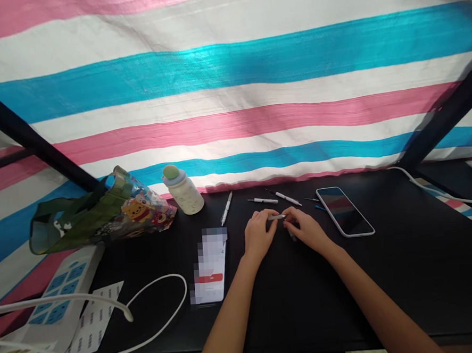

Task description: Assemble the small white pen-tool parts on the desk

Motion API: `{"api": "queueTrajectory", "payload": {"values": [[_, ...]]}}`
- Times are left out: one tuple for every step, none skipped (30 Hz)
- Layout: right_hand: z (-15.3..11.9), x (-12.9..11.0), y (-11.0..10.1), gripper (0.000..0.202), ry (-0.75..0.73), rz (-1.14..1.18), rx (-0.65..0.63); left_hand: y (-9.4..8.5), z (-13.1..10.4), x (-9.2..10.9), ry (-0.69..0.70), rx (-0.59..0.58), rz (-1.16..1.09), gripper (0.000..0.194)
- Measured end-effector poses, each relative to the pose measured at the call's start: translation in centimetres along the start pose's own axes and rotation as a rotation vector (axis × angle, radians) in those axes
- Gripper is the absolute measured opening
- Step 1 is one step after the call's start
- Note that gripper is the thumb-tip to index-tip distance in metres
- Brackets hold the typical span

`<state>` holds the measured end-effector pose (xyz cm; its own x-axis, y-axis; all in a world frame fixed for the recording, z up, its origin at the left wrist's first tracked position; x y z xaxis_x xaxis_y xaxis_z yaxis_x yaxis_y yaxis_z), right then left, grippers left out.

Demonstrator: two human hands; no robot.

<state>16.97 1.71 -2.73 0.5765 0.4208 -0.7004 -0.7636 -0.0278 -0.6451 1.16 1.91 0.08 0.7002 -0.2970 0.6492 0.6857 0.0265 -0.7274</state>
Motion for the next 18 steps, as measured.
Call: {"api": "queueTrajectory", "payload": {"values": [[-0.01,-0.01,-0.01,0.019,0.002,-0.003,-0.002,0.0,0.0,-0.02,-0.004,-0.003,0.0,0.016],[-0.02,-0.02,-0.02,0.019,0.005,-0.006,-0.004,0.01,0.0,-0.03,-0.007,-0.005,0.0,0.016],[-0.03,-0.02,-0.03,0.018,0.006,-0.008,-0.006,0.01,0.0,-0.05,-0.009,-0.006,-0.001,0.016],[-0.03,-0.01,-0.03,0.018,0.007,-0.012,-0.006,0.01,0.0,-0.06,-0.009,-0.006,-0.002,0.016],[-0.04,0.0,-0.03,0.018,0.007,-0.015,-0.007,0.01,0.0,-0.07,-0.008,-0.005,-0.002,0.016],[-0.05,0.02,-0.03,0.018,0.006,-0.018,-0.008,0.01,0.0,-0.08,-0.008,-0.005,-0.001,0.016],[-0.05,0.03,-0.02,0.019,0.004,-0.02,-0.009,0.0,-0.01,-0.09,-0.008,-0.004,0.002,0.015],[-0.05,0.04,-0.02,0.019,0.002,-0.023,-0.011,-0.01,-0.01,-0.09,-0.005,-0.003,0.007,0.015],[-0.05,0.04,-0.02,0.019,-0.001,-0.026,-0.009,-0.03,-0.01,-0.08,-0.001,0.001,0.013,0.015],[-0.05,0.03,-0.03,0.019,-0.003,-0.03,-0.006,-0.05,-0.01,-0.06,0.005,0.009,0.021,0.014],[-0.05,0.0,-0.04,0.018,-0.007,-0.032,-0.002,-0.07,-0.01,-0.04,0.011,0.018,0.032,0.014],[-0.05,-0.05,-0.07,0.018,-0.009,-0.036,0.005,-0.08,-0.01,-0.02,0.014,0.029,0.045,0.013],[-0.05,-0.12,-0.12,0.018,-0.01,-0.04,0.011,-0.08,-0.02,0.0,0.013,0.039,0.061,0.012],[-0.06,-0.21,-0.17,0.019,-0.01,-0.048,0.015,-0.06,-0.02,0.01,0.007,0.045,0.078,0.011],[-0.08,-0.31,-0.23,0.019,-0.008,-0.059,0.02,-0.02,-0.03,0.02,0.001,0.046,0.093,0.01],[-0.1,-0.42,-0.32,0.02,-0.003,-0.076,0.025,0.04,-0.05,0.03,-0.004,0.041,0.104,0.01],[-0.13,-0.52,-0.42,0.021,0.005,-0.098,0.032,0.09,-0.07,0.04,-0.007,0.036,0.112,0.01],[-0.17,-0.63,-0.53,0.022,0.013,-0.123,0.04,0.15,-0.11,0.06,-0.007,0.029,0.119,0.011]]}}
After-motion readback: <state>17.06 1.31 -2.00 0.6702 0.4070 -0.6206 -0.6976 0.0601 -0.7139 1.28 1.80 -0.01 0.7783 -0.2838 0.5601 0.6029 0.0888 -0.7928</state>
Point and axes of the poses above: each hand's wrist, its own z-axis towards the middle knuckle, its own y-axis out of the palm, x = y × z, the point moved 2 cm from there along z, towards the middle knuckle, and after that the axes turned 10 degrees about -y, right-handed, at the moved point
